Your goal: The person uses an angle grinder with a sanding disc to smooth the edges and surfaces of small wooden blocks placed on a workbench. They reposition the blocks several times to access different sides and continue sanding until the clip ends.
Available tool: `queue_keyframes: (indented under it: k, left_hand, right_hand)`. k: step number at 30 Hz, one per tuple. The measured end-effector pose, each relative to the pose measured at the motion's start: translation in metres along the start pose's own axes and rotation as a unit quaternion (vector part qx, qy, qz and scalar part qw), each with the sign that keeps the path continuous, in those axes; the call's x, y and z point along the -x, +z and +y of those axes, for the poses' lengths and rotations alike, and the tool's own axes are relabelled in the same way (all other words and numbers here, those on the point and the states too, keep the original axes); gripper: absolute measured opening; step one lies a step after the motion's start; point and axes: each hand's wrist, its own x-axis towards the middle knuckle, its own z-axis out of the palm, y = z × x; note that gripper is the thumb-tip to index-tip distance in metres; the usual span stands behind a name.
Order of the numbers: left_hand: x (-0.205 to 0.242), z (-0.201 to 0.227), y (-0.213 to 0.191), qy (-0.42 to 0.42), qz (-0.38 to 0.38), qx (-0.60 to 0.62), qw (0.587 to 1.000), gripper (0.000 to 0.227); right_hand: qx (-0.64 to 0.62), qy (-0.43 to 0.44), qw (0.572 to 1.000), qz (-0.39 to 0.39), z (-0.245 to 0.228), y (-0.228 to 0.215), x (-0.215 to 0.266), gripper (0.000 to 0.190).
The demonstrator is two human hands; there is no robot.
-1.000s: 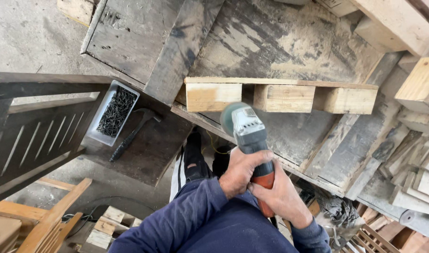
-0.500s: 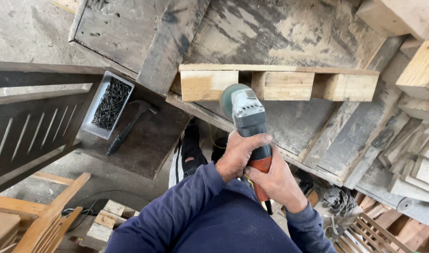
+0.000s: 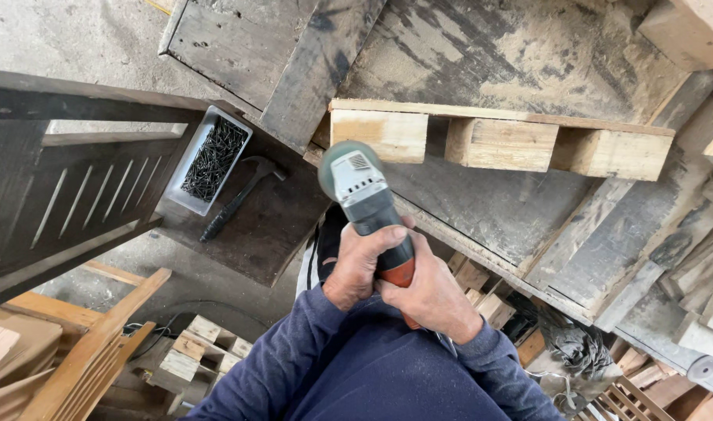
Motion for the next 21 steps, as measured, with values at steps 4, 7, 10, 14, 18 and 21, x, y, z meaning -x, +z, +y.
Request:
queue_keyframes:
  k: [4,7,10,14,18,21]
  left_hand:
    - [0.002,0.003,-0.001,0.005,-0.005,0.001,1.0,0.035]
    - [0.0,-0.005,0.006,0.001,-0.013,0.013,1.0,0.036]
    - [-0.004,-0.017,0.014,-0.008,-0.033,0.019,0.999,0.036]
    - [-0.007,-0.03,0.022,-0.027,-0.057,0.004,0.998,0.038]
    - [-0.014,-0.042,0.032,-0.037,-0.085,-0.004,0.996,0.042]
    - [-0.018,-0.053,0.039,-0.044,-0.088,-0.021,0.995,0.041]
  right_hand:
    - [0.018,-0.008,1.0,-0.015,-0.002,0.002,-0.001,0.09]
    - [0.006,-0.012,1.0,0.002,0.001,-0.004,0.003,0.101]
    - [0.007,-0.001,1.0,0.017,0.008,-0.013,0.009,0.101]
    - [0.028,0.029,0.998,0.046,0.021,-0.019,0.014,0.101]
    - [0.026,0.057,0.996,0.061,0.037,-0.024,0.02,0.084]
    - [0.006,0.04,0.996,0.079,0.051,-0.028,0.023,0.076]
